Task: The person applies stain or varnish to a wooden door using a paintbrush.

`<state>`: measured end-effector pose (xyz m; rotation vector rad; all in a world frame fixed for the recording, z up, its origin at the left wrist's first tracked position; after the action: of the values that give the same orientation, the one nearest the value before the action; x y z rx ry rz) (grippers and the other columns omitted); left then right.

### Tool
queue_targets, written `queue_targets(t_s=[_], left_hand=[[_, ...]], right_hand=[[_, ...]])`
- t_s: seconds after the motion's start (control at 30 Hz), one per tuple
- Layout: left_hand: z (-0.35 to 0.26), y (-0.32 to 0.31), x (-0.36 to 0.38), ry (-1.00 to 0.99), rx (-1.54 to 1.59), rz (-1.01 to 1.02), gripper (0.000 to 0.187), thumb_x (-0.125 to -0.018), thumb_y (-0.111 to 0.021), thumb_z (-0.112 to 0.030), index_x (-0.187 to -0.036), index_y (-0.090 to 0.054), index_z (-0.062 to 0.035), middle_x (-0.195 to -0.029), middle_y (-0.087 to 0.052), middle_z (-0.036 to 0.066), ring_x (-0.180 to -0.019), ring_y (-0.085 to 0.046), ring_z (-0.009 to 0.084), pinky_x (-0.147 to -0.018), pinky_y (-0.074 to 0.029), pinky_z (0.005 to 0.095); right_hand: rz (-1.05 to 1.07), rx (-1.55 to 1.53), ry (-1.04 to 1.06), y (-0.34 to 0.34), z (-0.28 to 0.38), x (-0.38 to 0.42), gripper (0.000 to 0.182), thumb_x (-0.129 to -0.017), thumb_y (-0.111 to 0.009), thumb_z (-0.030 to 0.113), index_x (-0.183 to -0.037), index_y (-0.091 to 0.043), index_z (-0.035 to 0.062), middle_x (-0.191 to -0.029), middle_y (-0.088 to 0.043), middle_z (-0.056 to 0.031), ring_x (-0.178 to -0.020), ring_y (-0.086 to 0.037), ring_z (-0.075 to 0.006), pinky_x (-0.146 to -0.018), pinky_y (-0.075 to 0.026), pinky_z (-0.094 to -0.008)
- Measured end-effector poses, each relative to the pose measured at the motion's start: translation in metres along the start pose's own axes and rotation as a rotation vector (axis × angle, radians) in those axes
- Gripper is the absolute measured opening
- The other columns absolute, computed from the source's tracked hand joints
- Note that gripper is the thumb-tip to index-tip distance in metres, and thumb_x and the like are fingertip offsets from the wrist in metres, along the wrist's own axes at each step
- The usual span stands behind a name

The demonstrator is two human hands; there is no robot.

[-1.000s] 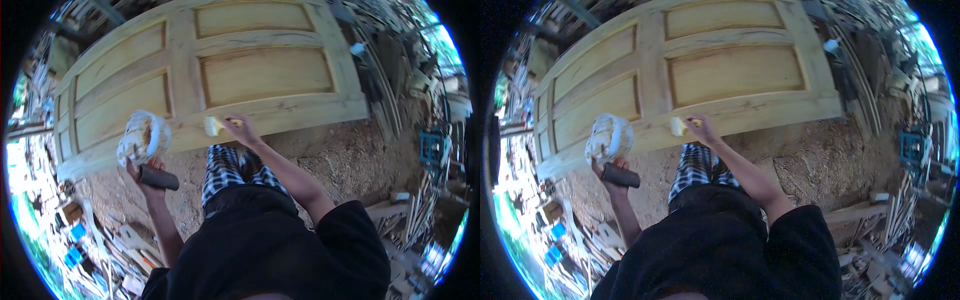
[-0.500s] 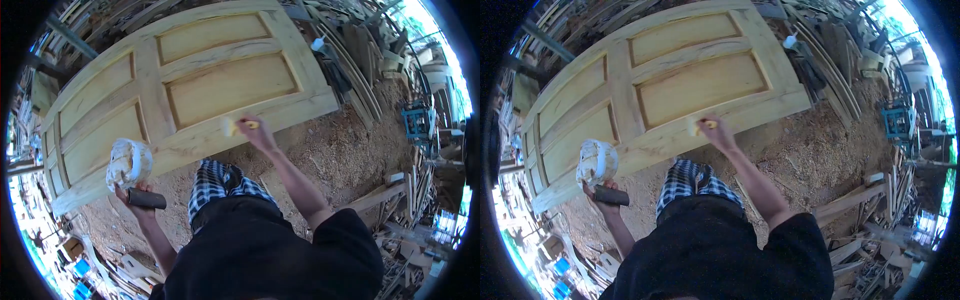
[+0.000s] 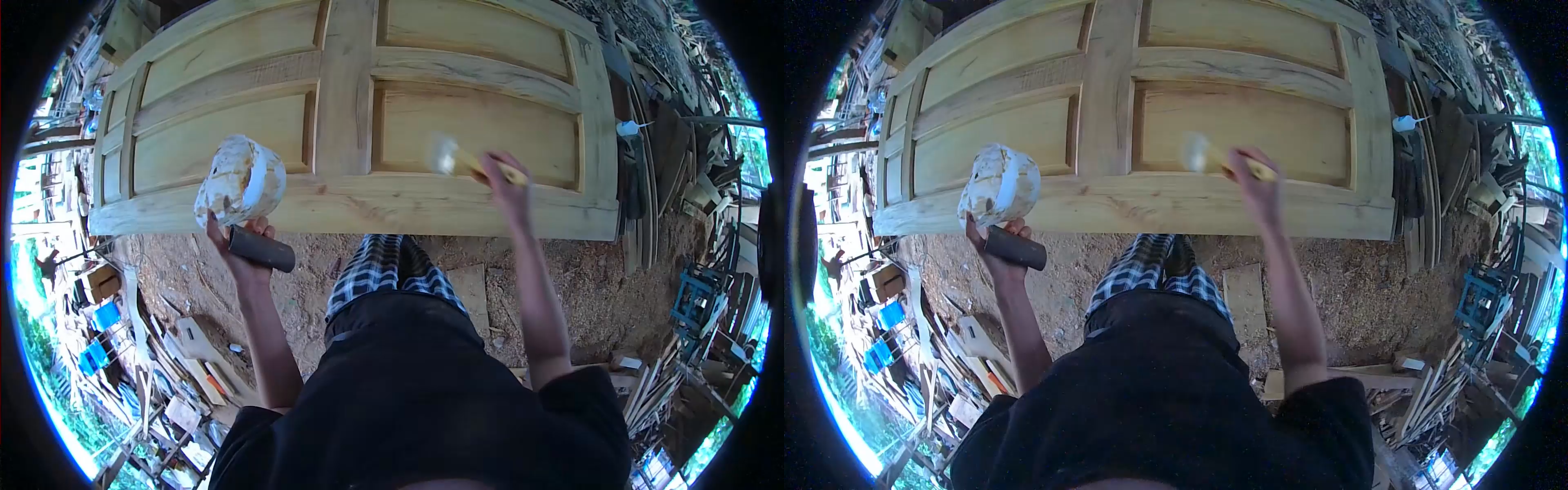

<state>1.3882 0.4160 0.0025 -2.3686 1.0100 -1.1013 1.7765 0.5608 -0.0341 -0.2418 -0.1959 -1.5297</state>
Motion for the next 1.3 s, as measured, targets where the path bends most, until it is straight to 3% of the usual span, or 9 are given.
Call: queue_targets(t_s=[0.3,0.37,0.5,0.57,0.7,0.77,0.9,1.13,1.3], left_hand=[[-0.006,-0.007,-0.007,-0.061,0.049,0.001,0.057,-0.078,-0.053,-0.057,-0.109,-0.050,-0.0096,-0.069,-0.046,0.004,-0.058,-0.042,0.0145,-0.055,-0.036,0.0278],[-0.001,0.012,-0.009,-0.037,0.045,-0.059,0.056,-0.078,-0.052,-0.058,-0.108,-0.051,-0.0099,-0.069,-0.046,0.004,-0.058,-0.042,0.0146,-0.054,-0.036,0.0279],[-0.002,0.017,-0.012,-0.012,0.068,-0.061,0.056,-0.079,-0.052,-0.058,-0.105,-0.051,-0.0088,-0.069,-0.046,0.004,-0.059,-0.043,0.0147,-0.054,-0.036,0.0279],[-0.002,0.018,-0.015,-0.025,0.056,-0.063,0.057,-0.079,-0.051,-0.058,-0.110,-0.051,-0.0105,-0.069,-0.046,0.004,-0.059,-0.043,0.0144,-0.054,-0.036,0.0274],[0.000,0.007,-0.016,-0.013,0.054,-0.028,0.057,-0.080,-0.051,-0.057,-0.114,-0.050,-0.0128,-0.067,-0.045,0.004,-0.058,-0.042,0.0140,-0.053,-0.036,0.0269],[-0.002,-0.004,-0.014,-0.024,0.054,-0.052,0.049,-0.083,-0.048,-0.054,-0.116,-0.051,-0.0182,-0.061,-0.047,0.002,-0.055,-0.042,0.0138,-0.049,-0.035,0.0264],[0.000,-0.010,-0.015,-0.009,0.017,-0.037,0.050,-0.082,-0.047,-0.054,-0.119,-0.050,-0.0198,-0.062,-0.048,0.002,-0.053,-0.041,0.0130,-0.049,-0.034,0.0261],[0.001,-0.029,-0.016,-0.004,-0.020,-0.007,0.051,-0.079,-0.052,-0.057,-0.095,-0.052,-0.0088,-0.061,-0.047,0.002,-0.054,-0.042,0.0135,-0.049,-0.035,0.0256],[-0.003,-0.038,-0.009,0.023,-0.029,-0.006,0.055,-0.079,-0.052,-0.057,-0.108,-0.050,-0.0105,-0.063,-0.045,0.002,-0.054,-0.042,0.0130,-0.048,-0.034,0.0250]], right_hand=[[-0.080,0.462,0.470,-0.120,-0.074,-0.049,0.014,-0.079,-0.062,0.014,-0.082,-0.064,0.0005,-0.076,-0.062,-0.0032,-0.066,-0.058,-0.0108,-0.065,-0.052,-0.0234],[0.177,0.204,-0.165,-0.106,-0.090,-0.040,0.012,-0.079,-0.061,0.013,-0.081,-0.065,0.0023,-0.076,-0.063,-0.0041,-0.066,-0.060,-0.0122,-0.062,-0.053,-0.0240],[0.086,-0.039,-0.375,-0.089,-0.063,-0.052,0.013,-0.079,-0.061,0.014,-0.081,-0.065,0.0013,-0.078,-0.063,-0.0067,-0.068,-0.061,-0.0127,-0.059,-0.054,-0.0237],[0.005,0.116,-0.017,-0.089,-0.073,-0.066,0.017,-0.080,-0.061,0.014,-0.082,-0.064,-0.0027,-0.081,-0.063,-0.0087,-0.070,-0.061,-0.0125,-0.060,-0.055,-0.0240],[0.111,0.195,-0.035,-0.103,-0.084,-0.036,0.018,-0.080,-0.060,0.013,-0.085,-0.063,-0.0041,-0.083,-0.062,-0.0088,-0.071,-0.061,-0.0122,-0.061,-0.055,-0.0236],[0.300,-0.034,-0.555,-0.109,-0.054,-0.025,0.018,-0.080,-0.060,0.012,-0.087,-0.062,-0.0045,-0.084,-0.062,-0.0076,-0.070,-0.061,-0.0120,-0.062,-0.055,-0.0232],[0.142,-0.111,-0.192,-0.105,-0.083,-0.038,0.022,-0.079,-0.061,0.016,-0.087,-0.062,-0.0049,-0.085,-0.062,-0.0084,-0.069,-0.061,-0.0136,-0.061,-0.055,-0.0231],[0.174,1.027,-0.117,0.006,-0.018,-0.017,0.023,-0.075,-0.063,0.023,-0.076,-0.065,0.0008,-0.064,-0.062,-0.0097,-0.058,-0.060,-0.0133,-0.050,-0.046,-0.0295],[0.037,0.685,0.027,-0.037,0.010,0.005,0.019,-0.074,-0.062,0.022,-0.076,-0.064,0.0024,-0.064,-0.061,-0.0154,-0.062,-0.062,-0.0273,-0.059,-0.048,-0.0345]])
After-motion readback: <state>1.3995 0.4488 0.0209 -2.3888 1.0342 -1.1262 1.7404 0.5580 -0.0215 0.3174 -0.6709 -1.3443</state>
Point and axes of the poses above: each hand's wrist, its own x-axis away from the middle knuckle, its own y-axis out of the back of the hand, z = x × y, the point moved 5 cm from there along -x, towards the middle knuckle
